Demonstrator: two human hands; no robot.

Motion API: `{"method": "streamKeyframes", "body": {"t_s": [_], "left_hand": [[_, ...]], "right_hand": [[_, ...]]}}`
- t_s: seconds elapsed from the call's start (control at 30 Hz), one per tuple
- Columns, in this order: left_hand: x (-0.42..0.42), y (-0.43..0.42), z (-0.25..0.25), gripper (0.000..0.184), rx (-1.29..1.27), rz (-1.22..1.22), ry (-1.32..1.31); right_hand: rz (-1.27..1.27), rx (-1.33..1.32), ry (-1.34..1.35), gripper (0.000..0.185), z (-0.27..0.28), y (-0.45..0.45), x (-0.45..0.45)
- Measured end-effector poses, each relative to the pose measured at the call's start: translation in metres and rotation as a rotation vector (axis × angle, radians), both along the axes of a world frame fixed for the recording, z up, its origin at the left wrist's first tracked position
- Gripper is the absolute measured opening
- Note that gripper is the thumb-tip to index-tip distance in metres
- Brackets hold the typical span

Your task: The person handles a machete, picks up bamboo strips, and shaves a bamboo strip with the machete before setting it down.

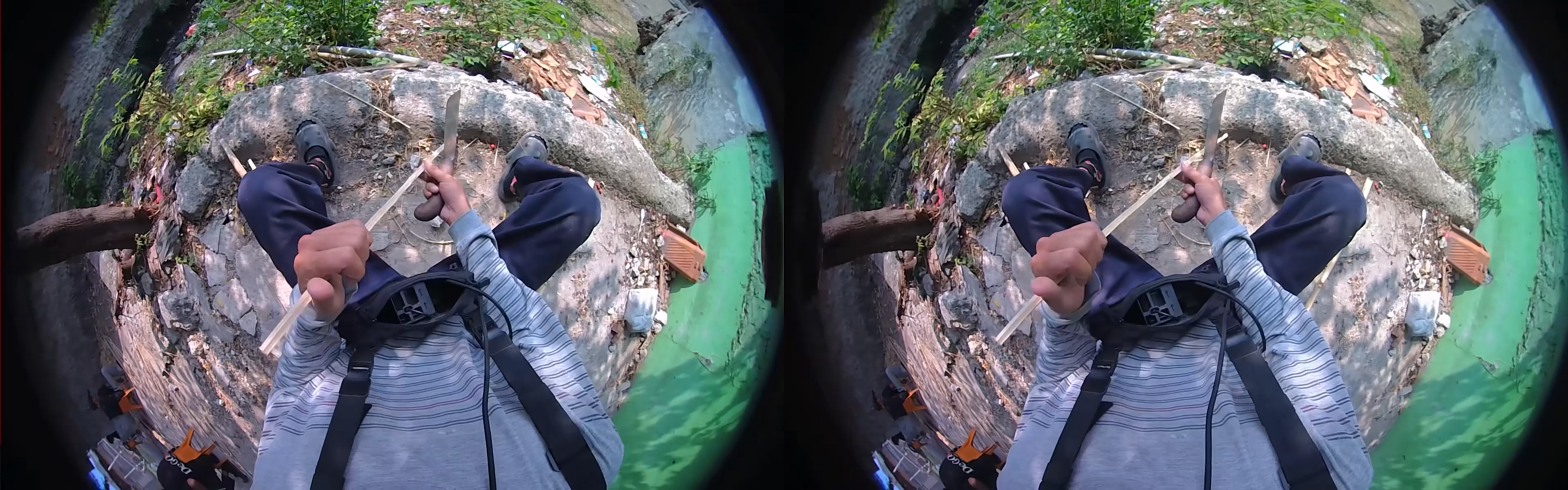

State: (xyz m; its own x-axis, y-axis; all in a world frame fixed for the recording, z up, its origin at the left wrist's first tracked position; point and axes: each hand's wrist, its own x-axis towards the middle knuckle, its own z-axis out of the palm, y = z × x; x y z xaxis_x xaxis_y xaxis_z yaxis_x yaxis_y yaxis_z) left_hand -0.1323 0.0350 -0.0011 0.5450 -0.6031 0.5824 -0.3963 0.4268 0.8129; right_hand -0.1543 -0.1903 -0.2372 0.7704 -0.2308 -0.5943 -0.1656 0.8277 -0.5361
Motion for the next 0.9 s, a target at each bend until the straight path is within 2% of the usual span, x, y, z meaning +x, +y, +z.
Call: {"method": "streamKeyframes", "body": {"t_s": [0.03, 0.07, 0.13, 0.2, 0.27, 0.4, 0.47, 0.53, 0.6, 0.63, 0.7, 0.77, 0.9], "left_hand": [[0.0, -0.014, -0.005, 0.076, -0.133, 0.046, 0.004], [0.005, -0.018, -0.005, 0.076, -0.131, 0.043, 0.0], [0.013, -0.023, -0.005, 0.074, -0.351, 0.057, 0.13], [0.018, -0.024, 0.0, 0.072, -0.368, 0.097, 0.168], [0.023, -0.024, 0.002, 0.071, -0.451, 0.096, 0.19], [0.03, -0.029, -0.003, 0.071, -0.46, 0.118, 0.244], [0.036, -0.031, -0.003, 0.071, -0.465, 0.129, 0.27], [0.041, -0.031, -0.001, 0.071, -0.472, 0.144, 0.289], [0.044, -0.033, 0.003, 0.071, -0.488, 0.156, 0.34], [0.044, -0.036, 0.005, 0.071, -0.485, 0.156, 0.337], [0.04, -0.044, 0.009, 0.07, -0.503, 0.3, 0.415], [0.034, -0.051, 0.011, 0.069, -0.484, 0.328, 0.404], [0.022, -0.058, 0.012, 0.069, -0.429, 0.342, 0.352]], "right_hand": [[0.006, -0.034, 0.026, 0.029, 0.001, -0.002, -0.003], [0.012, -0.068, 0.054, 0.031, 0.002, -0.003, -0.008], [0.03, -0.16, 0.092, 0.031, 0.0, -0.003, -0.023], [0.105, -0.449, 0.147, 0.031, -0.004, 0.003, -0.04], [0.104, -0.512, 0.136, 0.034, -0.005, 0.008, -0.049], [0.086, -0.704, 0.063, 0.04, -0.007, 0.015, -0.057], [0.185, -0.935, 0.104, 0.045, -0.009, 0.017, -0.055], [0.169, -0.941, 0.105, 0.047, 0.013, 0.025, -0.052], [0.24, -0.984, 0.014, 0.045, 0.019, 0.027, -0.049], [0.242, -1.051, -0.005, 0.038, 0.023, 0.028, -0.047], [0.234, -1.108, -0.088, 0.034, 0.032, 0.027, -0.042], [0.21, -1.224, -0.217, 0.027, 0.036, 0.028, -0.038], [0.289, -1.172, -0.249, 0.028, 0.041, 0.026, -0.034]]}}
